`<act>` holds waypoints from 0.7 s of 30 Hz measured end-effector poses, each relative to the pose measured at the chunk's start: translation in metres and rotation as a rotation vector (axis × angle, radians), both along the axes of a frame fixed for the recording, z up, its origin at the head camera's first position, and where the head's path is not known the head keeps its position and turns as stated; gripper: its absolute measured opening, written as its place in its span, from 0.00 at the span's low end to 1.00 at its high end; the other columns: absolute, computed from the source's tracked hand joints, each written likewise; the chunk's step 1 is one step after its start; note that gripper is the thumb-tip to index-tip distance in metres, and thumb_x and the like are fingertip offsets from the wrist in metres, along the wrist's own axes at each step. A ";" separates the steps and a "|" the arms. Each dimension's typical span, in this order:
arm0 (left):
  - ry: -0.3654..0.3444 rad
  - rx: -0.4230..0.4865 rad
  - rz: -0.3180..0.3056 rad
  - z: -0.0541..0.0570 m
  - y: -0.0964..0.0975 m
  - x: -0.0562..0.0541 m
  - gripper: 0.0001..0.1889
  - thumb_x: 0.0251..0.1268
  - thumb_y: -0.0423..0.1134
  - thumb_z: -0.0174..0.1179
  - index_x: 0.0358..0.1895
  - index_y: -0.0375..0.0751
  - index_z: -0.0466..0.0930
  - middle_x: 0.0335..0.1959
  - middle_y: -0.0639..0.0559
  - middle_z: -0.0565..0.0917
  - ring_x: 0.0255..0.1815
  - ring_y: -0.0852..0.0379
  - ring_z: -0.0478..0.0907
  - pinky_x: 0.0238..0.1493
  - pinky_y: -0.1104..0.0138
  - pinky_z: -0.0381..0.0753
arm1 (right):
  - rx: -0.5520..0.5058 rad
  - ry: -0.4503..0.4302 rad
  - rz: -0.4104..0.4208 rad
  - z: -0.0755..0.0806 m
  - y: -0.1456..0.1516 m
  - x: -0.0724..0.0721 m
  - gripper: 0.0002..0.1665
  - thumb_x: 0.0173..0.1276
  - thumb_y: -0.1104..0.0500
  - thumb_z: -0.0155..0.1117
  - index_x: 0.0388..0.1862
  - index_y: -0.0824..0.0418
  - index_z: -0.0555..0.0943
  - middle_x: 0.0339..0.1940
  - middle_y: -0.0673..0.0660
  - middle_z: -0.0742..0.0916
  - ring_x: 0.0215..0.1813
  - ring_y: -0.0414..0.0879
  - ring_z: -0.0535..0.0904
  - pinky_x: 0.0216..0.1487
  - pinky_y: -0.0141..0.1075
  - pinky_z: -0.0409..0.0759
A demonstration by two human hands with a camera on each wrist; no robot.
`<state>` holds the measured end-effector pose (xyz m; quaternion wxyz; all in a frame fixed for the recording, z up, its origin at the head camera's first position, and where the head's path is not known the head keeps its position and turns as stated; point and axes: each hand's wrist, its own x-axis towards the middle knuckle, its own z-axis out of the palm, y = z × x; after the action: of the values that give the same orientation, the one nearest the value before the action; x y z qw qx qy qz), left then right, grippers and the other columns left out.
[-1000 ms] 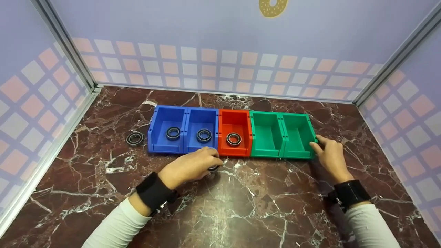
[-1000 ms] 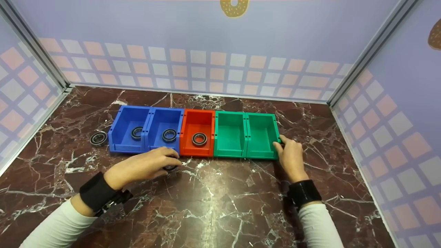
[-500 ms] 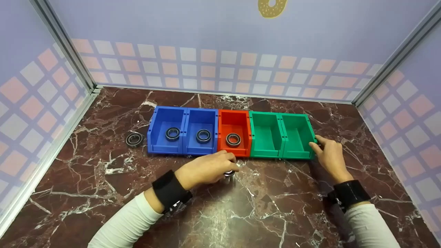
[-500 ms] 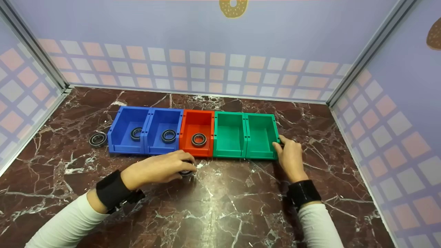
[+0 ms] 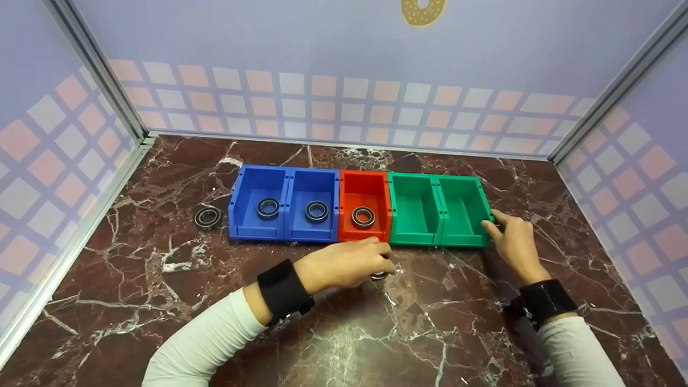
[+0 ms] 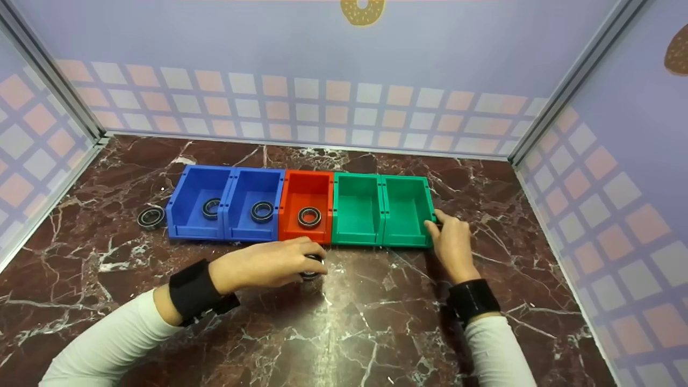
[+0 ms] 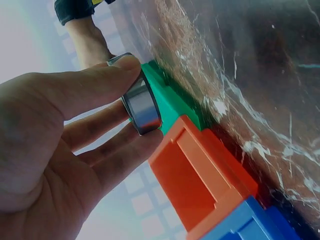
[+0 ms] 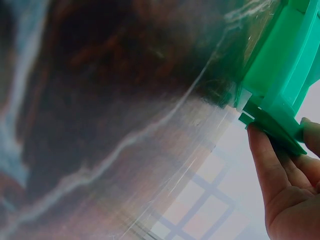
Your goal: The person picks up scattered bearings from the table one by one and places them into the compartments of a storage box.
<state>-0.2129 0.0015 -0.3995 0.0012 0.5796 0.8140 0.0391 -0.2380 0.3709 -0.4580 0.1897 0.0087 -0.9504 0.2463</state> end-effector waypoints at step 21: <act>0.041 -0.024 -0.084 0.010 0.028 -0.006 0.20 0.64 0.29 0.60 0.54 0.55 0.84 0.51 0.53 0.83 0.50 0.54 0.78 0.50 0.69 0.81 | 0.002 0.006 0.001 0.000 0.000 0.001 0.21 0.69 0.62 0.65 0.57 0.72 0.81 0.47 0.74 0.86 0.46 0.69 0.85 0.45 0.61 0.83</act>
<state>-0.2189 0.0299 -0.3892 -0.0072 0.6139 0.7892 0.0174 -0.2375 0.3705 -0.4577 0.1923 0.0100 -0.9501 0.2453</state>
